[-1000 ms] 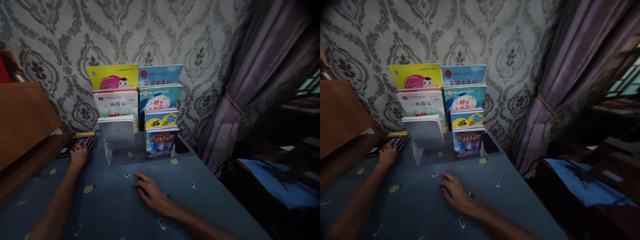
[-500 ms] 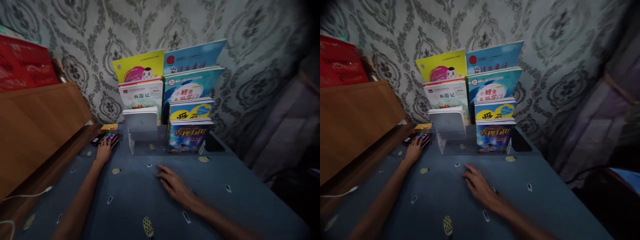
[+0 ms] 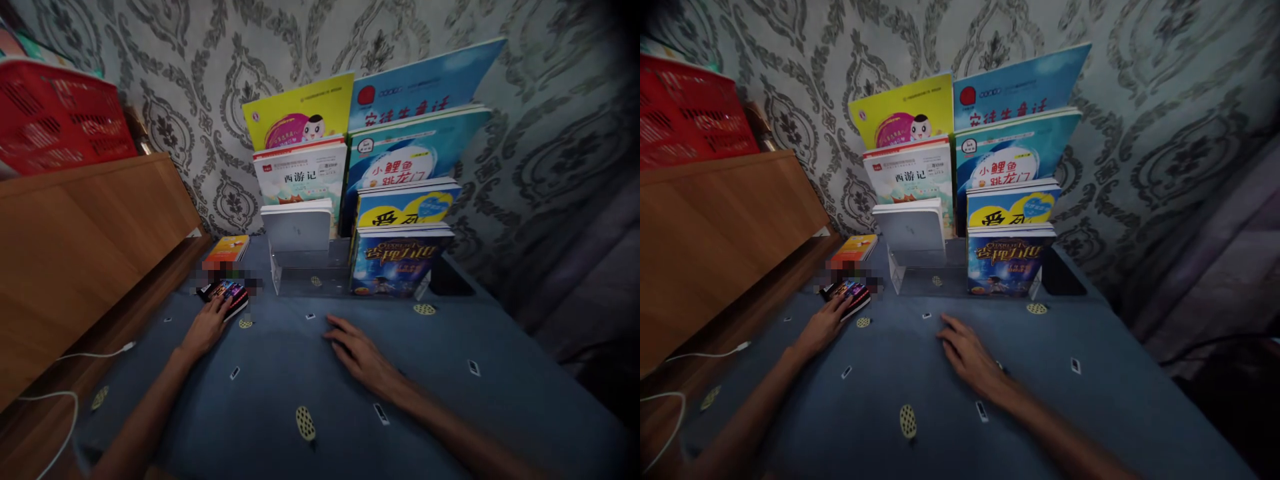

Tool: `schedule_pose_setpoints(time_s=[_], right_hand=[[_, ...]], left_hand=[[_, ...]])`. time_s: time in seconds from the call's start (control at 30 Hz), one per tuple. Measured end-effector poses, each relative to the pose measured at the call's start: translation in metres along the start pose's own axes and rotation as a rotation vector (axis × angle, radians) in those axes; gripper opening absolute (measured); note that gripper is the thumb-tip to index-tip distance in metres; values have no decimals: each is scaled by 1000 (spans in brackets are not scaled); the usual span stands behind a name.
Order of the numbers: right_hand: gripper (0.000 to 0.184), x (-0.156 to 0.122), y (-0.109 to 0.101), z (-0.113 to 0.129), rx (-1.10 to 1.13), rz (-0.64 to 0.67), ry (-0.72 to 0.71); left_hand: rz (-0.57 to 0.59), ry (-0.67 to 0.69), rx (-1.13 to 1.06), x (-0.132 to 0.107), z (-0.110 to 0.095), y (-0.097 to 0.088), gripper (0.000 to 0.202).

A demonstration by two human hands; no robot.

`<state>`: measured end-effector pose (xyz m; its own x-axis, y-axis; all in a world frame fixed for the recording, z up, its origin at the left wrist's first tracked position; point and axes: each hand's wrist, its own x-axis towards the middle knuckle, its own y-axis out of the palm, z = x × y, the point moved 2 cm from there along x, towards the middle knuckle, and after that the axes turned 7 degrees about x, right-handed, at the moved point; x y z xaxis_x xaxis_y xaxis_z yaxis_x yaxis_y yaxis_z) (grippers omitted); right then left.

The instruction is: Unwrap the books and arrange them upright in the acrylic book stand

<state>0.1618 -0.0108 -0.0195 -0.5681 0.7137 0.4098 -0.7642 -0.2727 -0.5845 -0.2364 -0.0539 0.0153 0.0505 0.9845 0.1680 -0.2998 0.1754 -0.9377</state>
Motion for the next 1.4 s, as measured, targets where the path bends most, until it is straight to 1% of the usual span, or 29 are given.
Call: schedule_pose_setpoints(time_s=[0.17, 0.23, 0.3, 0.37, 0.47, 0.57, 0.63, 0.7, 0.77, 0.87, 0.93, 1.0, 1.07, 1.17, 1.23, 1.27, 1.3, 1.37, 1.4], right_hand=[[29, 1, -2, 4, -15, 13, 2], [29, 2, -3, 6, -22, 28, 10], [28, 3, -4, 8, -26, 45, 16], [28, 3, -5, 9, -20, 57, 14], [28, 3, -5, 11, 6, 57, 7], [30, 4, -6, 12, 38, 48, 10], [32, 5, -8, 11, 53, 22, 19], [34, 5, -13, 9, 49, -16, 30], [34, 5, -21, 4, 32, -61, 39], [31, 6, -35, -5, -8, -120, 52], [30, 5, -44, -11, -45, -140, 74], [30, 3, -50, -16, -89, -142, 98], [29, 0, -54, -18, -132, -133, 106], [29, -4, -54, -14, -213, -105, 89], [29, -4, -53, -7, -286, -80, 68], [29, -2, -51, -2, -321, -62, 54], [30, 0, -48, 4, -348, -37, 38], [35, 7, -40, 15, -359, 31, -3], [39, 10, -34, 20, -341, 69, -27]], left_hand=[[18, 38, 25, -39, -16, -11, 53], [14, 54, 26, -56, -26, -16, 54], [-20, 93, 23, -74, -40, -23, 57], [-84, 150, 22, -93, -57, -30, 62], [-167, 248, 13, -118, -90, -44, 74], [-187, 402, -30, -133, -125, -61, 84], [-154, 522, -86, -135, -145, -74, 86], [-127, 637, -138, -127, -161, -85, 84], [-122, 728, -175, -111, -172, -92, 78], [-108, 807, -237, -79, -186, -94, 70], [-84, 845, -291, -61, -194, -95, 71], [-24, 873, -346, -48, -200, -97, 77], [71, 887, -399, -42, -201, -104, 82], [238, 921, -498, -36, -193, -117, 87], [307, 950, -582, -29, -187, -123, 82], [307, 937, -625, -23, -184, -124, 74], [278, 895, -662, -15, -182, -123, 62], [139, 729, -691, 5, -181, -115, 38], [53, 633, -681, 14, -182, -110, 31]])
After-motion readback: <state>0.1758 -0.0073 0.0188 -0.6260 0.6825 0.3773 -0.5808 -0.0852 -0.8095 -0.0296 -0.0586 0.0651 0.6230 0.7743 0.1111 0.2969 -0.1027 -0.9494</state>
